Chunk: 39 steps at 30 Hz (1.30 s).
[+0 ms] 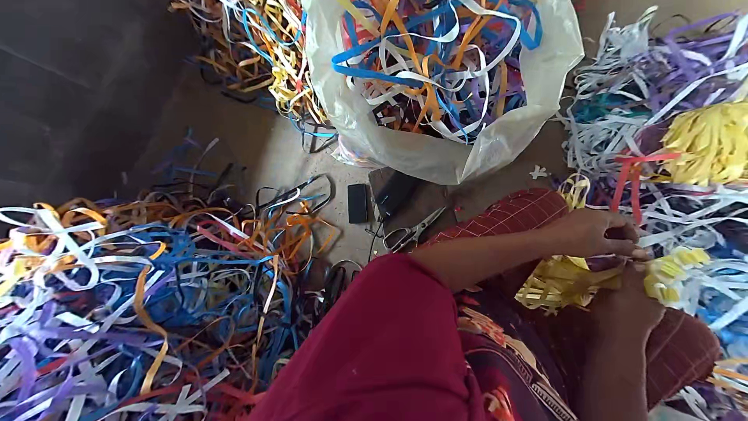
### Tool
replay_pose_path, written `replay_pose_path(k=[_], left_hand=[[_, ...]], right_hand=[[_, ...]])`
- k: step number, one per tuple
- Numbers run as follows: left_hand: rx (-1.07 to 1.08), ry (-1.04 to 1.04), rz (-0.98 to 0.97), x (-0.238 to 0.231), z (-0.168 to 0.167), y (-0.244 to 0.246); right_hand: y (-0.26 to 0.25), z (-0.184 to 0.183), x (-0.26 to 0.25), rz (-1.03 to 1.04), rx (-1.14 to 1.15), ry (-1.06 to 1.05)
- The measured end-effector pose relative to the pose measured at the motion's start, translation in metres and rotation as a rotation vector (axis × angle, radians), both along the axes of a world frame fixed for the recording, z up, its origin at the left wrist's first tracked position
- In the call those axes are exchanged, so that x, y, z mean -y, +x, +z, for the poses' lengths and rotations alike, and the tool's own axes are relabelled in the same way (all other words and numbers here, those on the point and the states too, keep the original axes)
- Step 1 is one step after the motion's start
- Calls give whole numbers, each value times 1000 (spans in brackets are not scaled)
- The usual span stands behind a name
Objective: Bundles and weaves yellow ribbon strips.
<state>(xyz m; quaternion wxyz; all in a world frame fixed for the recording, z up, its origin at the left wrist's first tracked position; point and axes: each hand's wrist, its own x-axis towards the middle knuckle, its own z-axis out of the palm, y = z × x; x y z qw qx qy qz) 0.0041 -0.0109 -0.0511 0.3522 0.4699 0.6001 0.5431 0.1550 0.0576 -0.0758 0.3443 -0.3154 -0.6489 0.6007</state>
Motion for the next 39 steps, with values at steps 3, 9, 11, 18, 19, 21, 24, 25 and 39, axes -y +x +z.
replay_pose_path(k=[3,9,11,18,19,21,24,25,39], left_hand=[[-153,90,-82,-1,-13,1],[-228,227,-152,-6,-25,4],[-194,232,-155,-4,-22,4],[-122,176,-91,-5,-14,5],[-152,157,-89,-5,-11,4],[-205,118,-92,-3,-5,3],[-246,72,-116,-2,5,1],[-254,58,-124,-2,7,1],[-257,11,-49,-27,7,28]], right_hand=[[7,0,-3,69,11,-192],[26,-21,-28,318,-131,-442],[25,-20,-31,367,-155,-454],[17,-13,-24,275,-172,-352],[15,-11,-21,238,-158,-320],[14,-4,-15,194,-115,-291],[17,-7,-19,234,-110,-281],[19,-9,-21,240,-122,-280],[32,7,-19,-47,-95,-299]])
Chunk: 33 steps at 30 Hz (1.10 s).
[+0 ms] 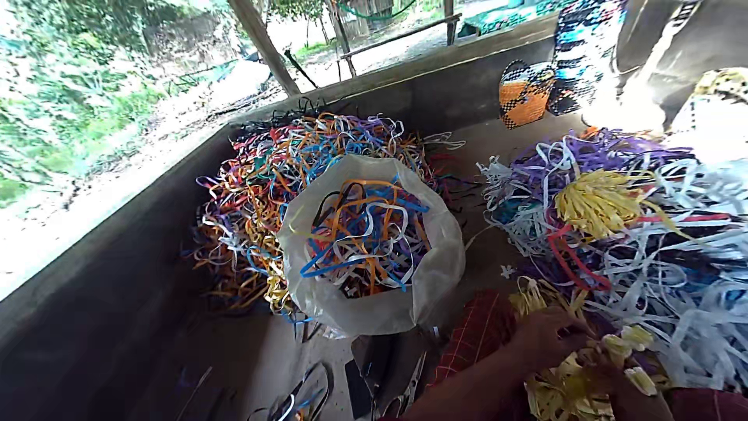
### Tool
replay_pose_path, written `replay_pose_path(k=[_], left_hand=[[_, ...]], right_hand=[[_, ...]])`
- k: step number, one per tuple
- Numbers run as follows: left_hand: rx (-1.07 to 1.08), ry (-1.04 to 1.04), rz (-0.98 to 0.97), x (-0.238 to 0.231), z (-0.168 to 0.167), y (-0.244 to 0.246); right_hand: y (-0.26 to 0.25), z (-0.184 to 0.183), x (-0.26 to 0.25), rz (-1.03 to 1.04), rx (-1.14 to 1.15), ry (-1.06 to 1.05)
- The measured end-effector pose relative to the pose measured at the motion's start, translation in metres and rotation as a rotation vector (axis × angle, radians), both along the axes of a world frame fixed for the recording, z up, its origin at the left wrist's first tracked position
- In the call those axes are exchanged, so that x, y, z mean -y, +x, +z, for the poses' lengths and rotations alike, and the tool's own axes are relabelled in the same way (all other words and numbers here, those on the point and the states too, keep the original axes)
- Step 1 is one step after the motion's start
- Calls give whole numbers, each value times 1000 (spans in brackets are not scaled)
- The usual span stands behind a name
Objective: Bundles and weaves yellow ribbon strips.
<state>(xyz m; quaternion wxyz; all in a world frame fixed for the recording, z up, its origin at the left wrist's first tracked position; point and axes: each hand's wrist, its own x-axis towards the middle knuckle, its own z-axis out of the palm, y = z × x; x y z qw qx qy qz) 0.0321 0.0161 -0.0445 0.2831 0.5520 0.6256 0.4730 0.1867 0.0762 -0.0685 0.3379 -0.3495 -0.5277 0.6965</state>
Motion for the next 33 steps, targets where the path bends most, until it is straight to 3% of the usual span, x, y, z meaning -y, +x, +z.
replay_pose_path(k=[3,5,8,13,16,18,21,25,33], left_hand=[[35,-110,-48,-9,-1,5],[218,-203,-62,-11,-2,6],[558,-364,-114,-10,-8,7],[696,-518,-220,-9,-24,1],[604,-458,-240,-7,-32,-5],[413,-442,-202,-9,-37,-6],[96,-431,-106,-11,-43,-5],[-175,-448,-45,-7,-41,1],[-281,-151,18,2,-59,3]], right_hand=[[13,-22,-12,-31,147,334],[16,-25,-14,-49,181,462],[17,-29,-9,-87,222,533],[12,-27,-2,-124,254,612],[9,-31,-4,-96,330,730],[4,-29,-5,-67,450,788],[-3,-29,-5,-8,616,721],[-5,-19,-4,111,644,520],[0,-18,0,156,523,338]])
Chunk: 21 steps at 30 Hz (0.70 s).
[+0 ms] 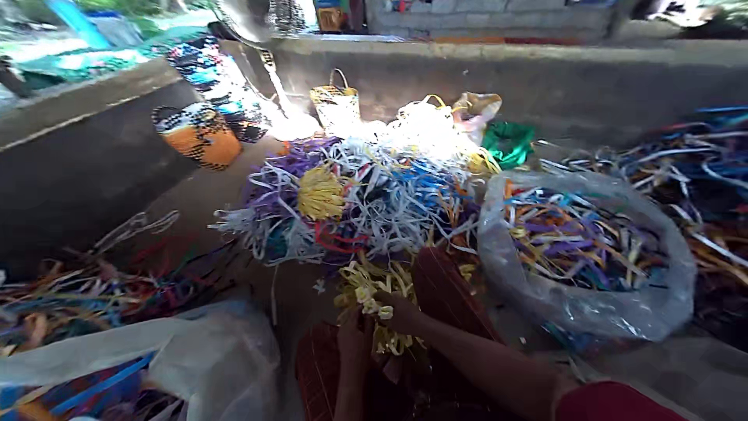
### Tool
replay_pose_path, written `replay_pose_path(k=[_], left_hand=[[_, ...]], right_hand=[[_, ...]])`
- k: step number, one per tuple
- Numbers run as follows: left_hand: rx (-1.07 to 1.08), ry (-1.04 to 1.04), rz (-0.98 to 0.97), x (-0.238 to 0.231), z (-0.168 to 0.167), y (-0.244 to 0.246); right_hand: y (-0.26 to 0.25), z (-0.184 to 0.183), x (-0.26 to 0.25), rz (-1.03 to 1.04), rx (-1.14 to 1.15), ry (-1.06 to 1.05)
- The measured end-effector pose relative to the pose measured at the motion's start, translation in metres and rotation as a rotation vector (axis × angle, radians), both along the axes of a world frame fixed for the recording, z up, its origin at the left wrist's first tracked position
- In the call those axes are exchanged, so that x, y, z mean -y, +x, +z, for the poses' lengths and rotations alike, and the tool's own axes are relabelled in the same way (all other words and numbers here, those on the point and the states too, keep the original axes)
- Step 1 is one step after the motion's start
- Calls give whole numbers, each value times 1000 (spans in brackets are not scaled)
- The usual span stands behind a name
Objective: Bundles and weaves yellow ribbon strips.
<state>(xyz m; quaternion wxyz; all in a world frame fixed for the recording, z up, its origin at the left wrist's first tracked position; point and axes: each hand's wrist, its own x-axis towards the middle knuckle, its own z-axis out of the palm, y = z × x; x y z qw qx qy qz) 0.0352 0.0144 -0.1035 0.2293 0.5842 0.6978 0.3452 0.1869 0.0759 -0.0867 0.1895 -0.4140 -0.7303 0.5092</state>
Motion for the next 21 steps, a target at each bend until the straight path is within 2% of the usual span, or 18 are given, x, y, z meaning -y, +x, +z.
replay_pose_path(k=[3,8,12,16,21], left_hand=[[-2,121,4,-1,-5,1],[81,77,-29,-3,11,12],[186,30,-54,-5,3,8],[301,68,-50,-3,-7,7],[173,224,-94,-4,-13,4]], right_hand=[[-2,1,1,-61,-32,-77],[-1,17,6,-261,-140,-153],[-6,-5,1,-342,-253,-203],[-5,-4,1,-298,-244,-172],[-1,0,-2,-190,-137,-126]])
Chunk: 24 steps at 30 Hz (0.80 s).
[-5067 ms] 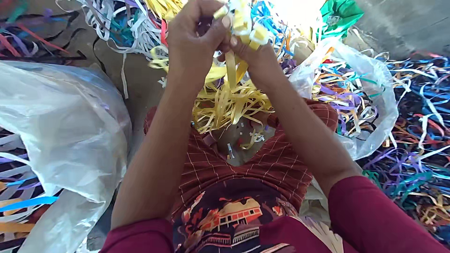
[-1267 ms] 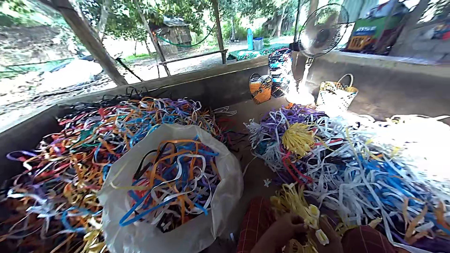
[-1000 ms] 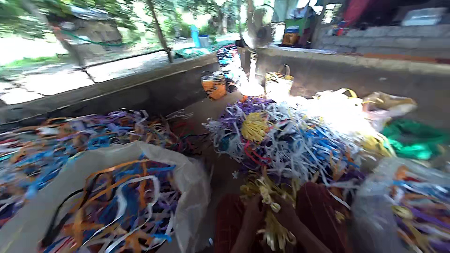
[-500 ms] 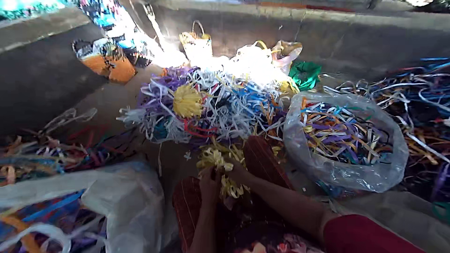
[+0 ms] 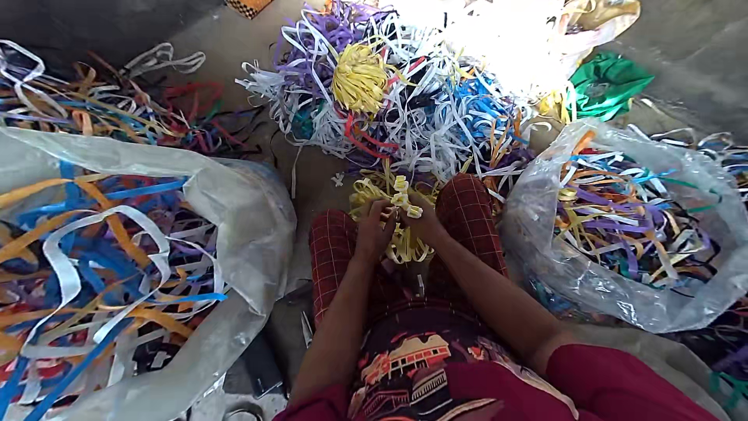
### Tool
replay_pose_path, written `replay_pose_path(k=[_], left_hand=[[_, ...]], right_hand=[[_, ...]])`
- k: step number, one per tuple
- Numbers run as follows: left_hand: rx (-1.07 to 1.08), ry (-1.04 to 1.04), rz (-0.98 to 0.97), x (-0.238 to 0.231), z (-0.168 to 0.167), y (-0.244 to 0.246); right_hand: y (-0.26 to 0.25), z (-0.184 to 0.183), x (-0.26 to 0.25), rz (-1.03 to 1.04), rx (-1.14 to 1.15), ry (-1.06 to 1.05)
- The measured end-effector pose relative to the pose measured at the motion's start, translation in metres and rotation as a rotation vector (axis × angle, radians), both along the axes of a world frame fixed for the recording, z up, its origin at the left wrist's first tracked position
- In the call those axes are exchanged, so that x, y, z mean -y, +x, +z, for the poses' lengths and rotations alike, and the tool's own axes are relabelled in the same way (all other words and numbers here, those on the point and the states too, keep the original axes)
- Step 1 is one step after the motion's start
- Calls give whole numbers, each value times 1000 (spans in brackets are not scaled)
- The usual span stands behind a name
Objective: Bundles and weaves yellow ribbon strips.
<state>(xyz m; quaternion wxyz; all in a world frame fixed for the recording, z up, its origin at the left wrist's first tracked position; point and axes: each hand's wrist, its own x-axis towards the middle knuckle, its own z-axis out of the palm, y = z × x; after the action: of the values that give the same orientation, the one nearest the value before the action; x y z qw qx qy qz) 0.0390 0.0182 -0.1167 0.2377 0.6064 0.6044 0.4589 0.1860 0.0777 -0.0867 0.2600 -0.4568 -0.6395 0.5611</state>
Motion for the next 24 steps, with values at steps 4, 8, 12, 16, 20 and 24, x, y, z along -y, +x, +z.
replay_pose_path(k=[4,8,12,16,20,24], left_hand=[[12,32,-1,2,1,3],[26,32,2,2,3,-1],[-5,80,-17,1,0,-5],[-11,80,-68,1,3,-4],[-46,23,-149,0,8,-6],[-101,-17,-231,-3,10,-16]], right_hand=[[2,5,-2,36,-7,-31],[2,5,0,109,14,-80],[0,3,1,72,-48,-192],[7,-8,-3,32,-207,-354],[7,-3,0,19,-229,-371],[5,-1,1,111,-117,-281]])
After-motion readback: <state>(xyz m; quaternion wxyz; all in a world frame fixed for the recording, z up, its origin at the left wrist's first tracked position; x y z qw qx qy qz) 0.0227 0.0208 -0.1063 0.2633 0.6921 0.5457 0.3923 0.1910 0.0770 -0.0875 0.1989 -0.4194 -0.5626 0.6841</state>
